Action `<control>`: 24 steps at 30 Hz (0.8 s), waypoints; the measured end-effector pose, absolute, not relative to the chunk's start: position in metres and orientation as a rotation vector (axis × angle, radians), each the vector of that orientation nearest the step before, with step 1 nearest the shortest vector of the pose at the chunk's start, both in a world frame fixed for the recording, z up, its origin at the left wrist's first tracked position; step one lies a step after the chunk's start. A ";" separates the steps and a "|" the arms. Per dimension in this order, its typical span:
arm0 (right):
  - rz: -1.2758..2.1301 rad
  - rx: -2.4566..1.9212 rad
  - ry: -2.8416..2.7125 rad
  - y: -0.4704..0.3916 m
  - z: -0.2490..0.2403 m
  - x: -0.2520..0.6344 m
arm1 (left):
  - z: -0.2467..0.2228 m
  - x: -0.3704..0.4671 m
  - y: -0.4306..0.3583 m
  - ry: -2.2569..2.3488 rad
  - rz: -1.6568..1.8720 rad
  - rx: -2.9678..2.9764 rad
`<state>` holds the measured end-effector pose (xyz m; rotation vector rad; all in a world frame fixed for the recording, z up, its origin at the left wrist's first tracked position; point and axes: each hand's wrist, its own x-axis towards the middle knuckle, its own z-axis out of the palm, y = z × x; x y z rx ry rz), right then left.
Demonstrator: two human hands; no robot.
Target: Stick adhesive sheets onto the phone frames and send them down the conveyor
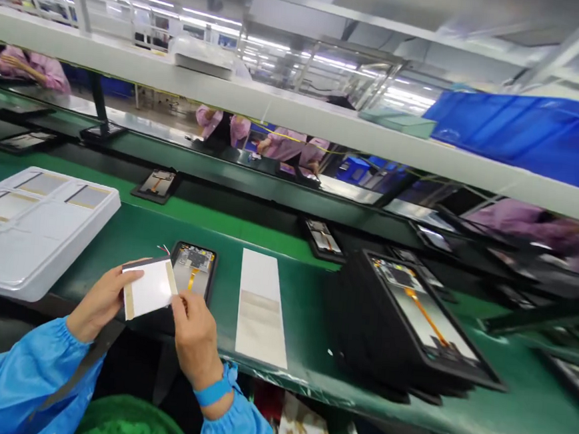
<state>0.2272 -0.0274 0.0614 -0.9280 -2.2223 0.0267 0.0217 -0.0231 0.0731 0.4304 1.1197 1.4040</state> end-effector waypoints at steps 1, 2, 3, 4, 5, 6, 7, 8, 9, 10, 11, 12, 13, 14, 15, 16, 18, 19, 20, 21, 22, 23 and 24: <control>0.007 -0.950 -2.242 -0.029 0.058 0.235 | 0.069 0.028 -0.022 1.103 1.371 0.434; -0.003 -0.955 -2.259 -0.031 0.055 0.241 | 0.065 0.034 -0.021 1.094 1.350 0.431; -0.007 -0.949 -2.277 -0.033 0.052 0.248 | 0.062 0.039 -0.021 1.085 1.333 0.423; -0.010 -0.940 -2.293 -0.035 0.050 0.253 | 0.059 0.044 -0.020 1.072 1.314 0.408; -0.016 -0.932 -2.309 -0.037 0.049 0.258 | 0.056 0.050 -0.020 1.053 1.294 0.389; -0.027 -0.930 -2.325 -0.038 0.048 0.261 | 0.054 0.055 -0.020 1.030 1.275 0.371; -0.046 -0.937 -2.341 -0.040 0.047 0.265 | 0.053 0.061 -0.021 1.004 1.257 0.356; -0.073 -0.952 -2.361 -0.040 0.047 0.267 | 0.052 0.066 -0.021 0.984 1.245 0.345; -0.105 -0.971 -2.386 -0.041 0.046 0.270 | 0.052 0.071 -0.022 0.974 1.236 0.340; -0.139 -0.988 -2.415 -0.042 0.046 0.272 | 0.053 0.075 -0.022 0.972 1.228 0.345; -0.169 -1.006 -2.442 -0.042 0.045 0.275 | 0.054 0.079 -0.023 0.972 1.214 0.361; -0.187 -1.021 -2.468 -0.043 0.043 0.277 | 0.056 0.083 -0.024 0.969 1.192 0.388; -0.188 -1.035 -2.483 -0.044 0.041 0.280 | 0.058 0.085 -0.026 0.960 1.164 0.425; -0.168 -1.048 -2.482 -0.045 0.039 0.282 | 0.061 0.087 -0.028 0.946 1.134 0.468; -0.124 -1.059 -2.463 -0.047 0.037 0.284 | 0.064 0.089 -0.030 0.927 1.106 0.514; -0.055 -1.077 -2.421 -0.049 0.034 0.286 | 0.066 0.090 -0.032 0.905 1.084 0.559; 0.120 -1.143 -2.267 -0.052 0.031 0.290 | 0.070 0.091 -0.036 0.856 1.031 0.645; 0.201 -1.192 -2.163 -0.053 0.030 0.293 | 0.071 0.092 -0.038 0.832 0.994 0.676; 0.268 -1.246 -2.051 -0.054 0.030 0.297 | 0.071 0.093 -0.039 0.815 0.955 0.691; 0.316 -1.304 -1.937 -0.053 0.030 0.302 | 0.070 0.093 -0.039 0.806 0.918 0.684; 0.346 -1.359 -1.821 -0.052 0.030 0.309 | 0.067 0.093 -0.039 0.804 0.889 0.660; 0.365 -1.405 -1.705 -0.050 0.031 0.316 | 0.065 0.094 -0.039 0.806 0.872 0.623; 0.371 -1.445 -1.584 -0.048 0.031 0.325 | 0.061 0.094 -0.037 0.812 0.872 0.577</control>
